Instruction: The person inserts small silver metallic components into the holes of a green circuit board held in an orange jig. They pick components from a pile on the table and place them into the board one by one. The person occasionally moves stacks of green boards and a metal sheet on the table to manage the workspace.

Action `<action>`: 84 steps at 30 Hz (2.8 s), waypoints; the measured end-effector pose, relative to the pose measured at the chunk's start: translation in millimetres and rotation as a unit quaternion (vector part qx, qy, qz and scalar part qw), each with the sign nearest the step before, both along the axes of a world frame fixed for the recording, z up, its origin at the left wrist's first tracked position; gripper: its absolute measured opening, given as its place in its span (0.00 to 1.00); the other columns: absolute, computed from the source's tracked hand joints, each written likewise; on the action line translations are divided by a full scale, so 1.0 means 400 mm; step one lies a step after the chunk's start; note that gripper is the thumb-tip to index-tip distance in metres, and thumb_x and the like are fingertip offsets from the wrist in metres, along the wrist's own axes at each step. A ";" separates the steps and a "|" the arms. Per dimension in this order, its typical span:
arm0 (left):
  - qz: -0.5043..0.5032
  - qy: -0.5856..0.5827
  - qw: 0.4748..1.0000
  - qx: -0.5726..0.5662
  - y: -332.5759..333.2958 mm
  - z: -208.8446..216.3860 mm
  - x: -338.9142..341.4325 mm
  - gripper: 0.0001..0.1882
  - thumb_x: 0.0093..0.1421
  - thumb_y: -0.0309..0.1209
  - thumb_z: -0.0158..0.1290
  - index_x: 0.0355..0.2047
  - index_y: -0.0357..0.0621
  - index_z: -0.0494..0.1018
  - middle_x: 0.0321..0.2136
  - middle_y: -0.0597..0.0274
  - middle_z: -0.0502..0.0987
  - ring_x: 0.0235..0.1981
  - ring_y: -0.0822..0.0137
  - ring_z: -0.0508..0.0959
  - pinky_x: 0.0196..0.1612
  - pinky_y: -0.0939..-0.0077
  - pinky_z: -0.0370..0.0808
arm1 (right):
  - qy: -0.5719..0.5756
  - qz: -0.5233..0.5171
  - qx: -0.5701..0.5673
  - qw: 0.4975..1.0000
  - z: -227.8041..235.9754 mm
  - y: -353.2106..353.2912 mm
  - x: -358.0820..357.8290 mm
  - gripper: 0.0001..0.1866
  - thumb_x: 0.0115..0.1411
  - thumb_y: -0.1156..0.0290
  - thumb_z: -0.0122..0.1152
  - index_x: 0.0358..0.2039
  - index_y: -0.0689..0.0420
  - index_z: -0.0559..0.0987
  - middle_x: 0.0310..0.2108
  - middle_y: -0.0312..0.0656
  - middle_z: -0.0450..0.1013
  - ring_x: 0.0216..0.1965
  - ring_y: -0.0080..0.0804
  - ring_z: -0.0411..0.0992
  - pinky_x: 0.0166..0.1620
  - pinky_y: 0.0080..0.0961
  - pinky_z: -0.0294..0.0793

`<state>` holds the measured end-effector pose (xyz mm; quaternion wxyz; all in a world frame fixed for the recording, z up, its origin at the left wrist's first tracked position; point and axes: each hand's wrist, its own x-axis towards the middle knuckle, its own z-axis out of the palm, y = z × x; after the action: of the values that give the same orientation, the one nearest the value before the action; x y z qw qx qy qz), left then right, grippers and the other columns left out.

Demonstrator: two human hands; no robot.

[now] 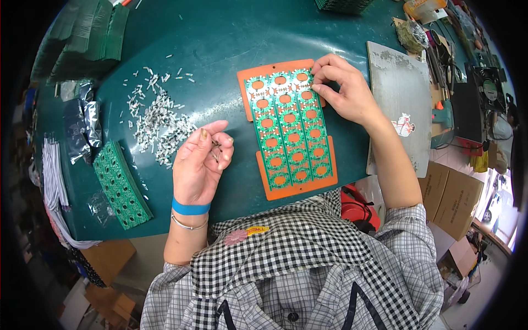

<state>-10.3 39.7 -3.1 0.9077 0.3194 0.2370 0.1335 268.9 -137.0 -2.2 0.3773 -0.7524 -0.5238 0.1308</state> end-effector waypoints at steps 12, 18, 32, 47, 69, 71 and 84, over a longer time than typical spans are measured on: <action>-0.036 0.039 0.997 0.053 -0.016 0.021 0.015 0.20 0.70 0.31 0.45 0.59 0.30 0.65 0.31 0.58 0.78 0.20 0.76 0.67 0.21 0.87 0.62 | -0.085 0.023 0.008 0.996 0.010 0.011 -0.007 0.06 0.52 0.79 0.64 0.27 0.59 0.75 0.34 0.39 0.71 0.38 0.40 0.71 0.40 0.33 0.72; -0.098 0.053 0.985 0.134 -0.023 0.014 0.009 0.17 0.70 0.30 0.46 0.53 0.32 0.72 0.32 0.57 0.81 0.20 0.78 0.67 0.20 0.89 0.59 | -0.155 0.050 0.004 0.987 0.022 0.018 -0.020 0.07 0.50 0.77 0.67 0.29 0.59 0.77 0.33 0.40 0.71 0.39 0.42 0.70 0.41 0.36 0.72; -0.243 -0.011 0.969 0.030 -0.061 0.087 0.046 0.39 0.68 0.30 0.49 0.71 0.41 0.38 0.29 0.54 0.79 0.22 0.76 0.70 0.23 0.86 0.63 | 0.099 0.181 0.097 0.974 0.102 0.056 -0.226 0.07 0.48 0.79 0.67 0.30 0.57 0.80 0.33 0.38 0.73 0.38 0.39 0.73 0.40 0.32 0.74; -0.002 -0.073 0.987 -0.144 0.032 -0.018 -0.019 0.16 0.68 0.19 0.42 0.56 0.30 0.65 0.58 0.38 0.68 0.57 0.50 0.74 0.56 0.67 0.79 | 0.048 -0.016 0.034 0.998 0.018 -0.067 -0.058 0.05 0.50 0.79 0.68 0.28 0.61 0.80 0.36 0.38 0.75 0.35 0.32 0.74 0.39 0.27 0.73; -0.049 -0.074 0.995 -0.049 0.003 -0.037 -0.020 0.11 0.68 0.27 0.49 0.47 0.36 0.74 0.38 0.53 0.79 0.23 0.75 0.69 0.22 0.86 0.62 | -0.105 0.032 0.035 0.993 0.022 -0.039 -0.078 0.06 0.47 0.80 0.67 0.28 0.60 0.79 0.33 0.38 0.73 0.37 0.38 0.72 0.39 0.33 0.73; -0.056 -0.031 0.998 -0.024 -0.002 -0.020 -0.015 0.09 0.67 0.27 0.50 0.45 0.36 0.75 0.37 0.53 0.80 0.22 0.75 0.68 0.21 0.87 0.62 | -0.118 0.038 0.024 0.992 0.024 -0.034 -0.080 0.07 0.46 0.80 0.68 0.28 0.60 0.80 0.33 0.38 0.73 0.37 0.38 0.72 0.39 0.33 0.73; -0.099 0.000 0.995 0.017 -0.082 0.004 0.028 0.07 0.65 0.27 0.54 0.41 0.36 0.76 0.34 0.54 0.80 0.23 0.76 0.70 0.21 0.88 0.60 | -0.005 0.077 0.122 0.990 0.097 0.011 -0.225 0.10 0.44 0.79 0.69 0.29 0.58 0.80 0.32 0.38 0.73 0.33 0.37 0.73 0.36 0.32 0.74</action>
<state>1.0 7.0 -1.4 0.9109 0.3566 0.2021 0.0474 179.0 -132.7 36.7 0.4523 -0.6589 -0.5941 0.0909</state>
